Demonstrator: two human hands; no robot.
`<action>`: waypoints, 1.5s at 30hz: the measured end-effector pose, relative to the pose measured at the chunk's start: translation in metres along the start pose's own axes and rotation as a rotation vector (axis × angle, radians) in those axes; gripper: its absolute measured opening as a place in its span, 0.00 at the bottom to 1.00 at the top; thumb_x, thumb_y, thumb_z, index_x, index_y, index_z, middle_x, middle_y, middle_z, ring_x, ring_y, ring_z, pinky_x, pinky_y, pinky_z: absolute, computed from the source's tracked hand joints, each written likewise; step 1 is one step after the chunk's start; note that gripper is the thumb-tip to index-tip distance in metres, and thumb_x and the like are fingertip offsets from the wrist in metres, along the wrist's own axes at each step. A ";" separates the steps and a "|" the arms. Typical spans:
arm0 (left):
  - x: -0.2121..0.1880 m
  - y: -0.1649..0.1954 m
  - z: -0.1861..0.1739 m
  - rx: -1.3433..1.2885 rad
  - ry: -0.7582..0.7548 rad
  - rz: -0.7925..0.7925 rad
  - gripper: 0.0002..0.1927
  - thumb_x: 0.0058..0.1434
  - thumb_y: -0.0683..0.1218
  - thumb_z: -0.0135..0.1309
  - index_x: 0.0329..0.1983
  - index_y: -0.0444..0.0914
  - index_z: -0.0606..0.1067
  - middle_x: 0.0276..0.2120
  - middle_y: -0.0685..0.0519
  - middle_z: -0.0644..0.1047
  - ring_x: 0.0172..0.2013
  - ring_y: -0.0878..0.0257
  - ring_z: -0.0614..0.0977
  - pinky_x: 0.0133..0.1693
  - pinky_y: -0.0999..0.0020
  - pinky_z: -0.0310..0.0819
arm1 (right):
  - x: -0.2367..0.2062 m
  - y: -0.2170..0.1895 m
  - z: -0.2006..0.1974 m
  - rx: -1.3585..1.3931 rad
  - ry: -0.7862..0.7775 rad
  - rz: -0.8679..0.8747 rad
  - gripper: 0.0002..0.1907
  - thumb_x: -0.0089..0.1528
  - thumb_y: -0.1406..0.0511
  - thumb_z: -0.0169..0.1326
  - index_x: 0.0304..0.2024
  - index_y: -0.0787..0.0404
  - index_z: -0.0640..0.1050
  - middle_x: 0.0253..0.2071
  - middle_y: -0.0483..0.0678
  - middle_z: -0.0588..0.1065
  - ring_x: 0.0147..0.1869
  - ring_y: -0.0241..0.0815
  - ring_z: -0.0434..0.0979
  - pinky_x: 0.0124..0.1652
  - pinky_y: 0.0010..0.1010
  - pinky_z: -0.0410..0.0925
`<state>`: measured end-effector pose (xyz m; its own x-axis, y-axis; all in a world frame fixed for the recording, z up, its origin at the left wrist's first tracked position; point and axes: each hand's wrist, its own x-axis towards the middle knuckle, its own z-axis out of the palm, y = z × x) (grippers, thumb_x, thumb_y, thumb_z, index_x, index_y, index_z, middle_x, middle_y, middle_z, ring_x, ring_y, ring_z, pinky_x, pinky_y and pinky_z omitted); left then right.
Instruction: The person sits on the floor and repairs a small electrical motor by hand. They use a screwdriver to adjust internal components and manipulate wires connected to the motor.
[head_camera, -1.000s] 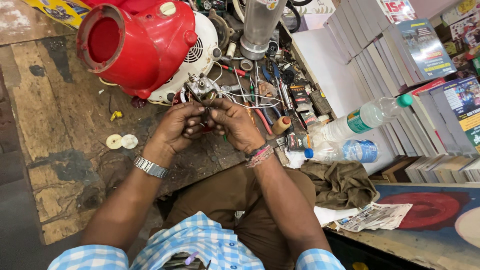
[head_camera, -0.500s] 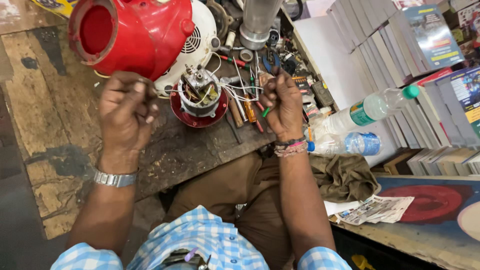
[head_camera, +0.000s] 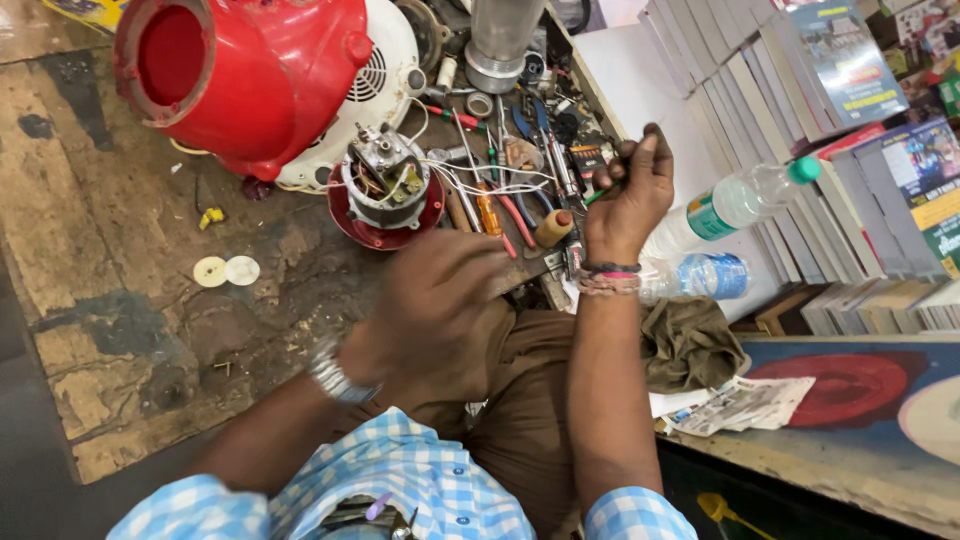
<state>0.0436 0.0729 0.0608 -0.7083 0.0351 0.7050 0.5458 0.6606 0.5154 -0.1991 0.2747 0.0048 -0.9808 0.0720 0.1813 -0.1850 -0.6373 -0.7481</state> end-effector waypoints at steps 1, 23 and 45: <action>0.005 -0.006 0.025 -0.036 -0.075 -0.066 0.17 0.67 0.43 0.59 0.58 0.35 0.75 0.55 0.46 0.77 0.53 0.49 0.79 0.55 0.54 0.74 | -0.003 0.001 0.003 -0.056 -0.001 -0.045 0.12 0.70 0.64 0.55 0.53 0.63 0.75 0.33 0.45 0.73 0.29 0.32 0.66 0.27 0.24 0.62; 0.005 -0.109 0.041 -1.057 0.347 -0.806 0.08 0.70 0.42 0.55 0.41 0.30 0.77 0.32 0.52 0.81 0.31 0.65 0.82 0.36 0.71 0.78 | -0.047 0.016 0.045 -0.331 -0.363 0.353 0.19 0.67 0.67 0.59 0.58 0.71 0.76 0.34 0.45 0.76 0.30 0.31 0.70 0.27 0.21 0.64; 0.003 -0.113 0.045 -0.940 0.197 -0.728 0.08 0.68 0.38 0.57 0.47 0.28 0.77 0.35 0.52 0.82 0.35 0.69 0.82 0.39 0.73 0.79 | -0.081 0.038 0.061 -0.195 -0.512 0.578 0.18 0.66 0.67 0.61 0.55 0.73 0.77 0.36 0.47 0.79 0.31 0.30 0.73 0.29 0.20 0.66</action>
<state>-0.0401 0.0324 -0.0176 -0.9498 -0.2884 0.1213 0.2173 -0.3294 0.9188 -0.1225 0.1979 0.0003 -0.7832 -0.6208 -0.0341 0.2903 -0.3166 -0.9031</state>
